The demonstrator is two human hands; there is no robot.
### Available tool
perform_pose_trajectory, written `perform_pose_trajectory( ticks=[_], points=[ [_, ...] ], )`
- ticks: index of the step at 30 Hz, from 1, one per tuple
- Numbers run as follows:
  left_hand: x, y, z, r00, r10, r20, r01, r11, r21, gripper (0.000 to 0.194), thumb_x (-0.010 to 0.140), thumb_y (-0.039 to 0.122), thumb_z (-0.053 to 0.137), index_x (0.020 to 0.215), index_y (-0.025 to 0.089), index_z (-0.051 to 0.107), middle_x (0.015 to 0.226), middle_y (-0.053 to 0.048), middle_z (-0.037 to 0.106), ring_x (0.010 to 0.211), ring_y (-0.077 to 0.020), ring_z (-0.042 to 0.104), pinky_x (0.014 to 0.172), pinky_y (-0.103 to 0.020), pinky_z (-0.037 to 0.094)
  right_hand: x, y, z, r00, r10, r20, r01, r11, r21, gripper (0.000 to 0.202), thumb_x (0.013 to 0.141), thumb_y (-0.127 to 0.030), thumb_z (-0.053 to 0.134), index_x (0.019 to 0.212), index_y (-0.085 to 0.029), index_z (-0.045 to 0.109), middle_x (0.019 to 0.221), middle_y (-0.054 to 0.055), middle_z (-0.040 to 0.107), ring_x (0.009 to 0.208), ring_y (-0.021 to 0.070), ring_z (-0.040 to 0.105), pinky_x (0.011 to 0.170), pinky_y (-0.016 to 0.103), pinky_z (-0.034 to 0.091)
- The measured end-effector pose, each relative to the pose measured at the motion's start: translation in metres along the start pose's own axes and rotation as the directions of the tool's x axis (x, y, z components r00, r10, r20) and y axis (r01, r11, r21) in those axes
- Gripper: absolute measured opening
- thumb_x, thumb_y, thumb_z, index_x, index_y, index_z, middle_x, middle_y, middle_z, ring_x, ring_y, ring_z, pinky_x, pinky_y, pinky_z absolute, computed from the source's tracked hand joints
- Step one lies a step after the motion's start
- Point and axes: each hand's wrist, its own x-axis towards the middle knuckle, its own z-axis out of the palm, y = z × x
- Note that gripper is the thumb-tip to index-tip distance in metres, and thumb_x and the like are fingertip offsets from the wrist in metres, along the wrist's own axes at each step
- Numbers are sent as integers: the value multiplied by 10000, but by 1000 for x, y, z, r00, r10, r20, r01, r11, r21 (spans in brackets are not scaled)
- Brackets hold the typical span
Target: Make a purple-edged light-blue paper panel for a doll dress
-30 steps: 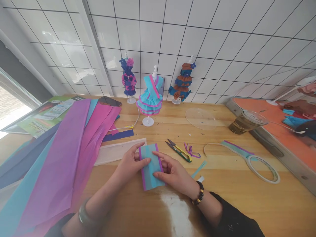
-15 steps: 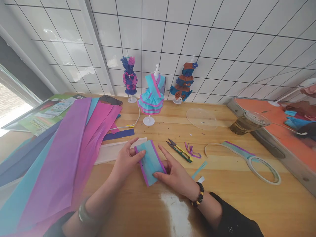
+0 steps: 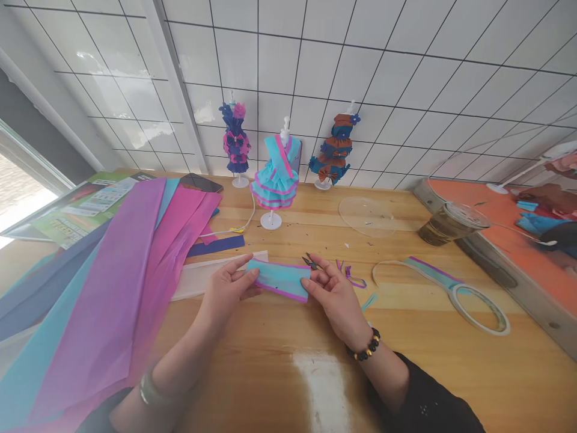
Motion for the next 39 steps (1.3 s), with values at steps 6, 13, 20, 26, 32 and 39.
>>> perform_pose_trajectory(
  ticks=[6, 13, 20, 26, 32, 39],
  points=[
    [-2, -1, 3, 999, 35, -3, -35, 999, -7, 755, 590, 342, 750, 1255, 140, 453, 693, 1, 693, 744, -170, 644, 719, -353, 554, -2, 1, 2, 999, 40, 9, -40, 994, 99, 659, 665, -338, 719, 1231, -188, 416, 768, -20, 592, 665, 101, 546, 642, 248, 444],
    [-8, -1, 10, 993, 107, 47, -107, 994, -14, 798, 638, 353, 715, 1320, 140, 360, 702, 6, 689, 701, -157, 642, 771, -405, 541, -10, -6, 11, 978, 133, 158, -165, 964, 208, 890, 695, -337, 697, 1389, -209, 156, 811, 3, 640, 755, 163, 615, 704, 349, 508],
    [-9, -3, 10, 995, 2, 97, -9, 997, 74, 842, 588, 279, 772, 1325, 246, 367, 966, -31, 614, 739, -174, 635, 695, -382, 574, -8, -3, 11, 986, 83, 143, -91, 995, 45, 853, 691, -316, 699, 1370, -203, 194, 779, -5, 640, 713, 147, 618, 771, 356, 495],
    [-9, -3, 9, 998, 22, 51, -29, 989, 142, 849, 600, 259, 766, 1338, 284, 347, 1232, -72, 483, 686, -158, 659, 718, -387, 571, -7, 4, 3, 927, -375, -20, 325, 827, -458, 370, 780, -306, 596, 1132, -227, 510, 1055, 84, 541, 978, 206, 533, 863, 415, 439],
    [-14, -5, 15, 987, 107, 120, -134, 961, 244, 838, 635, 267, 730, 1357, 259, 305, 1261, -78, 473, 743, -175, 646, 730, -362, 569, -16, -4, 11, 745, -570, 345, 620, 402, -674, 161, 834, -188, 520, 915, -255, 642, 1069, 83, 533, 1049, 224, 465, 877, 456, 412],
    [-17, -8, 18, 984, 88, 154, -125, 961, 248, 838, 647, 254, 713, 1365, 229, 282, 1171, -76, 542, 760, -174, 628, 727, -354, 570, -16, -5, 14, 712, -560, 424, 669, 355, -653, 160, 839, -165, 507, 859, -232, 650, 1025, 82, 580, 1013, 211, 475, 867, 426, 420]
  ],
)
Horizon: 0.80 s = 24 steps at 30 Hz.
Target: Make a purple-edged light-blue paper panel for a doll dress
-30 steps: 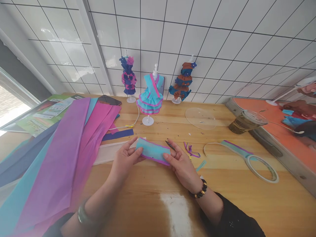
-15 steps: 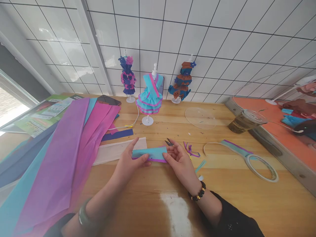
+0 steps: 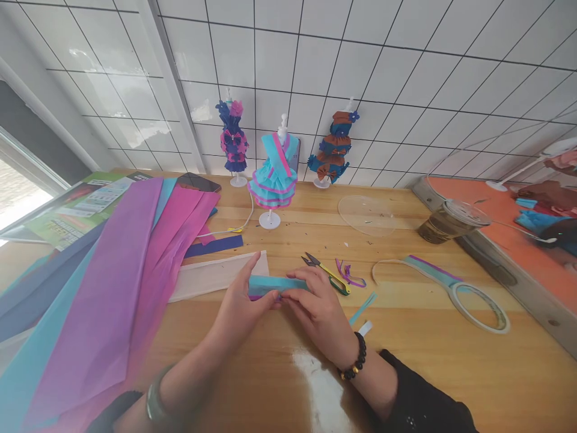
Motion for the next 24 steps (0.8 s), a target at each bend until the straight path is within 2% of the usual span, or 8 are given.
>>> perform_pose_trajectory(
  ticks=[4, 7, 10, 14, 17, 20, 22, 24],
  points=[
    [0, -1, -2, 1000, 11, -10, -11, 1000, 1, 794, 669, 261, 697, 1357, 246, 301, 1278, -81, 478, 761, -168, 632, 715, -367, 576, 0, 2, -3, 989, 148, -5, -145, 979, 144, 135, 854, -209, 483, 839, -220, 617, 1025, 75, 582, 1026, 200, 499, 888, 399, 405],
    [1, 2, -6, 995, 44, -84, -42, 999, 26, 735, 682, 274, 691, 1332, 292, 346, 1413, -62, 321, 781, -173, 655, 729, -366, 573, 0, 10, -6, 938, 332, -95, -300, 920, 253, 141, 851, -281, 493, 793, -207, 598, 988, 69, 595, 991, 197, 532, 888, 384, 395],
    [3, 7, -12, 982, 49, -185, -41, 998, 49, 730, 687, 279, 695, 1328, 318, 348, 1435, -74, 278, 693, -157, 683, 812, -386, 539, 2, 16, -8, 899, 413, -149, -353, 882, 311, 186, 847, -315, 492, 736, -200, 589, 923, 57, 608, 921, 191, 555, 858, 364, 399],
    [4, 14, -16, 949, 89, -303, -86, 996, 21, 724, 685, 266, 700, 1319, 328, 355, 1452, -77, 232, 668, -146, 688, 805, -374, 549, 2, 10, -8, 940, 340, -21, -313, 886, 343, 168, 827, -283, 522, 685, -204, 566, 760, 28, 597, 760, 160, 559, 728, 299, 438],
    [4, 16, -15, 936, 124, -329, -128, 992, 9, 693, 694, 246, 691, 1305, 327, 374, 1456, -56, 229, 734, -154, 686, 781, -343, 568, -1, 0, -5, 956, 278, 90, -292, 889, 353, 61, 796, -222, 553, 839, -214, 596, 776, 15, 624, 752, 145, 570, 732, 284, 445],
    [4, 16, -14, 921, 148, -359, -155, 988, 10, 668, 695, 238, 687, 1292, 313, 398, 1449, -53, 251, 764, -163, 683, 765, -331, 578, -4, -4, -3, 909, 355, 217, -415, 811, 413, 214, 794, -254, 560, 1001, -204, 580, 739, 6, 656, 665, 134, 600, 681, 276, 470],
    [3, 15, -13, 925, 143, -351, -145, 989, 21, 680, 698, 250, 684, 1305, 295, 382, 1441, -72, 264, 742, -164, 686, 763, -332, 579, -5, -3, -2, 842, 452, 294, -539, 712, 449, 171, 812, -331, 539, 873, -183, 600, 572, -17, 612, 471, 110, 547, 512, 242, 448],
    [3, 15, -13, 939, 136, -317, -129, 991, 44, 703, 704, 265, 679, 1325, 285, 351, 1430, -90, 279, 700, -156, 689, 767, -337, 577, -5, 1, -3, 816, 524, 244, -571, 665, 481, 200, 821, -368, 526, 796, -180, 589, 516, -32, 560, 407, 92, 487, 446, 226, 407]
  ],
)
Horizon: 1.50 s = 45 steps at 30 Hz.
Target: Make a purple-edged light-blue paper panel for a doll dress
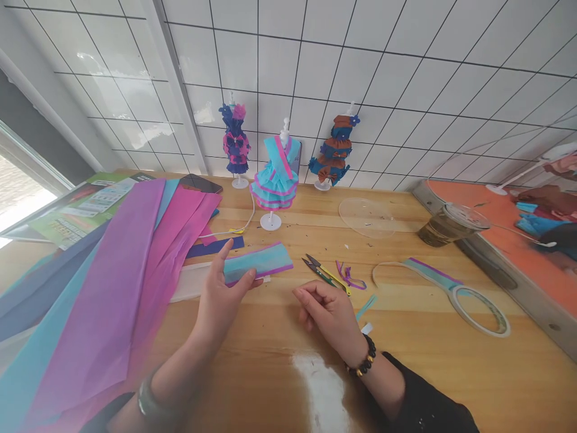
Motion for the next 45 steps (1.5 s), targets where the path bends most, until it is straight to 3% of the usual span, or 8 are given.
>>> perform_pose_trajectory(
  ticks=[5, 11, 17, 23, 29, 37, 42, 45],
  points=[
    [-4, -3, 0, 993, 68, 100, -75, 995, 68, 677, 722, 279, 654, 1323, 296, 344, 1389, -76, 357, 688, -152, 688, 767, -342, 572, 8, 4, -5, 966, -148, -212, 153, 988, 5, 202, 772, -331, 605, 927, -201, 587, 810, 26, 600, 707, 133, 552, 662, 264, 455],
    [-10, -5, 5, 984, 97, 148, -109, 991, 75, 692, 716, 299, 645, 1334, 256, 336, 1207, -85, 536, 704, -171, 687, 738, -339, 569, 10, 7, -4, 991, -44, -126, 53, 996, 66, 239, 763, -376, 600, 915, -192, 617, 825, 40, 626, 748, 156, 555, 688, 284, 444],
    [-14, -5, 7, 985, 120, 122, -129, 989, 71, 672, 712, 312, 641, 1320, 266, 362, 1255, -97, 489, 669, -158, 680, 700, -330, 570, 10, 4, -3, 988, -10, -153, 24, 996, 91, 207, 732, -369, 622, 820, -183, 639, 791, 39, 641, 725, 156, 563, 687, 289, 446],
    [-10, -4, 8, 991, -35, 126, 58, 981, -184, 811, 650, 312, 708, 1351, 282, 300, 1331, -93, 399, 785, -179, 659, 743, -397, 570, 9, -1, -2, 984, -16, -176, 42, 989, 145, 170, 719, -344, 637, 762, -180, 639, 725, 19, 637, 682, 139, 561, 668, 276, 451],
    [-11, -6, 13, 968, -96, 231, 165, 939, -302, 1017, 614, 237, 755, 1404, 264, 115, 838, -3, 655, 759, -188, 665, 749, -424, 557, 7, -1, 0, 990, -38, -137, 61, 983, 171, 154, 752, -337, 608, 766, -183, 615, 732, 18, 622, 717, 142, 560, 702, 280, 449],
    [-6, -4, 9, 982, -66, 178, 115, 952, -282, 1024, 655, 205, 729, 1413, 231, 40, 802, -29, 702, 746, -207, 684, 733, -399, 559, 7, -5, -3, 996, -29, -86, 46, 977, 207, 170, 767, -356, 588, 770, -186, 592, 825, 38, 625, 807, 159, 558, 774, 303, 433],
    [-2, -3, 5, 986, -66, 154, 112, 944, -312, 1029, 643, 190, 737, 1410, 259, 54, 878, -38, 693, 769, -213, 683, 735, -400, 557, 13, 1, -9, 960, -2, -280, 71, 970, 235, 181, 742, -353, 625, 755, -186, 554, 705, -3, 575, 671, 121, 531, 666, 269, 439],
    [-1, -2, 3, 982, -80, 171, 134, 935, -330, 1047, 641, 184, 736, 1412, 248, 31, 838, -25, 695, 774, -210, 682, 757, -411, 546, 17, 6, -14, 925, 5, -380, 75, 978, 196, 236, 754, -326, 619, 926, -201, 516, 584, -60, 512, 582, 110, 514, 668, 290, 453]
  ],
)
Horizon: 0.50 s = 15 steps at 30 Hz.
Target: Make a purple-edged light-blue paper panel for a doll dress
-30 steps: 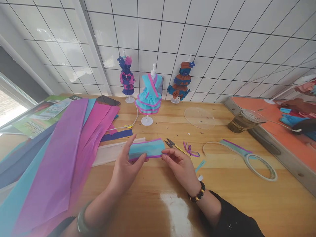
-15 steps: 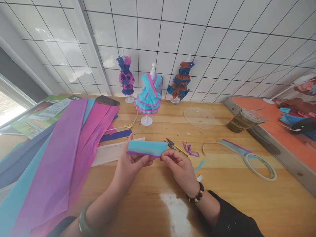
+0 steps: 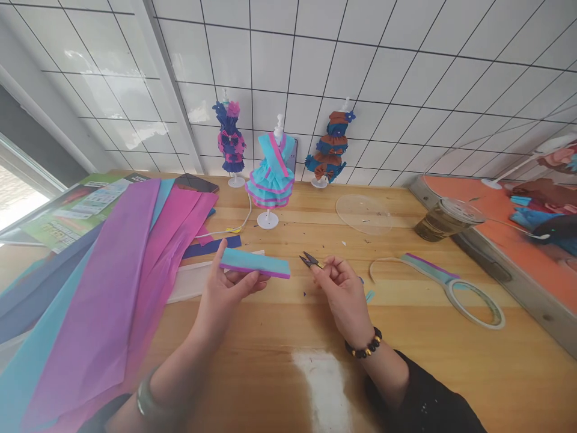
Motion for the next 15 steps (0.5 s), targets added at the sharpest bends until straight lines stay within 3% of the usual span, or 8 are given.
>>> perform_pose_trajectory(
  ticks=[1, 3, 5, 7, 9, 11, 15],
  points=[
    [0, 0, 0, 1000, -10, 5, 10, 1000, -5, 1046, 645, 181, 731, 1412, 243, 24, 813, -16, 694, 769, -203, 681, 760, -407, 545, 1, 1, -1, 1000, -23, 11, 23, 1000, -17, 334, 764, -312, 608, 1054, -207, 480, 656, -40, 564, 649, 126, 555, 717, 318, 462],
    [0, 1, -1, 999, -30, 19, 30, 1000, -5, 1036, 657, 174, 720, 1413, 239, 15, 760, 4, 690, 739, -182, 679, 751, -386, 547, -1, 2, -1, 991, -98, 86, 106, 990, -95, 564, 778, -281, 590, 1277, -226, 330, 1015, 60, 611, 928, 174, 578, 854, 389, 442],
    [-1, 1, 0, 998, -45, 38, 45, 999, 2, 1032, 663, 171, 714, 1413, 231, 7, 713, 17, 685, 708, -166, 675, 733, -362, 551, -5, 1, 1, 957, -198, 212, 245, 943, -227, 646, 780, -263, 583, 1346, -246, 273, 1324, 102, 436, 1182, 217, 442, 984, 447, 353],
    [-2, 0, 1, 996, -63, 67, 62, 998, 13, 1044, 662, 180, 717, 1413, 216, -6, 684, 16, 686, 694, -166, 673, 716, -349, 553, -10, 0, 4, 898, -263, 354, 384, 861, -335, 618, 781, -254, 579, 1342, -250, 320, 1397, 83, 356, 1279, 235, 320, 1054, 469, 258],
    [-3, -2, 2, 991, -79, 107, 76, 997, 25, 1060, 656, 196, 723, 1412, 205, -20, 675, 11, 689, 700, -176, 673, 706, -351, 553, -16, -2, 6, 846, -260, 465, 446, 824, -350, 583, 778, -239, 574, 1323, -248, 365, 1368, 77, 404, 1280, 236, 320, 1060, 466, 256],
    [-4, -5, 2, 985, -91, 148, 85, 995, 45, 1070, 647, 212, 730, 1413, 202, -17, 672, 12, 691, 697, -181, 671, 698, -360, 554, -20, -3, 8, 830, -216, 514, 407, 864, -296, 569, 765, -207, 571, 1303, -242, 390, 1313, 82, 466, 1225, 228, 404, 1025, 440, 328],
    [-4, -9, 3, 987, -68, 144, 55, 994, 97, 1025, 642, 244, 728, 1413, 211, 53, 676, 18, 695, 693, -180, 669, 711, -385, 554, -22, -6, 8, 830, -75, 552, 170, 978, -122, 580, 703, -71, 492, 1255, -241, 444, 1279, 63, 509, 1187, 196, 460, 1009, 396, 358]
  ],
)
